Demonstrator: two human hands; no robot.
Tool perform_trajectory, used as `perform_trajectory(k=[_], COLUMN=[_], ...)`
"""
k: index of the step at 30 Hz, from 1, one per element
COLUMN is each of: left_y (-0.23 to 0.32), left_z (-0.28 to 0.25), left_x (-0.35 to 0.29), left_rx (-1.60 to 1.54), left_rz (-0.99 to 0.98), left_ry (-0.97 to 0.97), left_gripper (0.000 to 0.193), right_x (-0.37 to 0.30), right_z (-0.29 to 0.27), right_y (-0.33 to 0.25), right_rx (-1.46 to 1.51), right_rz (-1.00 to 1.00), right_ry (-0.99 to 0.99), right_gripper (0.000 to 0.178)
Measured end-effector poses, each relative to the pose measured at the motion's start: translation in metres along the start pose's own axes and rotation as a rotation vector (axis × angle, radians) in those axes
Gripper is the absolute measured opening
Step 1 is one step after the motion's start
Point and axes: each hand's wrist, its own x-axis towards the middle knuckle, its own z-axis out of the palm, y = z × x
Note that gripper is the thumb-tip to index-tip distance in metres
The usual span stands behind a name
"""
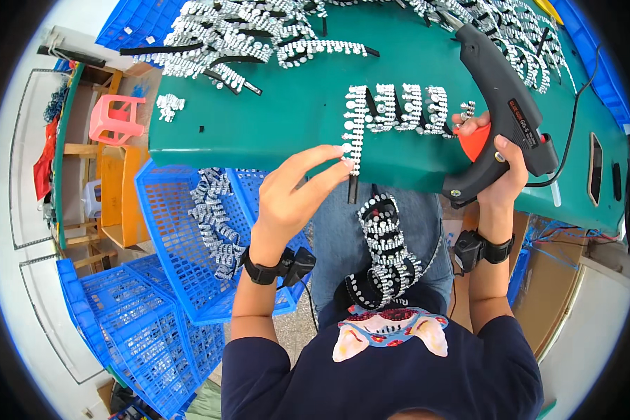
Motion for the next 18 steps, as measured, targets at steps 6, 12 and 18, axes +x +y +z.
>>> perform_trajectory(k=[6, 12, 18], left_y=[0.001, -0.001, 0.003], left_z=[0.024, 0.049, 0.065], left_x=[0.012, 0.013, 0.026], left_rx=[-0.006, -0.16, -0.31], left_rz=[0.168, 0.118, -0.008], left_ry=[0.011, -0.025, -0.062], left_gripper=[0.031, 0.023, 0.016], right_x=[-0.013, -0.084, -0.102], right_z=[-0.012, -0.028, -0.038], right_y=[-0.017, -0.059, -0.077], right_rx=[-0.346, -0.572, -0.755], right_rz=[-0.127, 0.168, 0.357], right_ry=[0.015, -0.013, -0.326], right_gripper=[0.053, 0.062, 0.038])
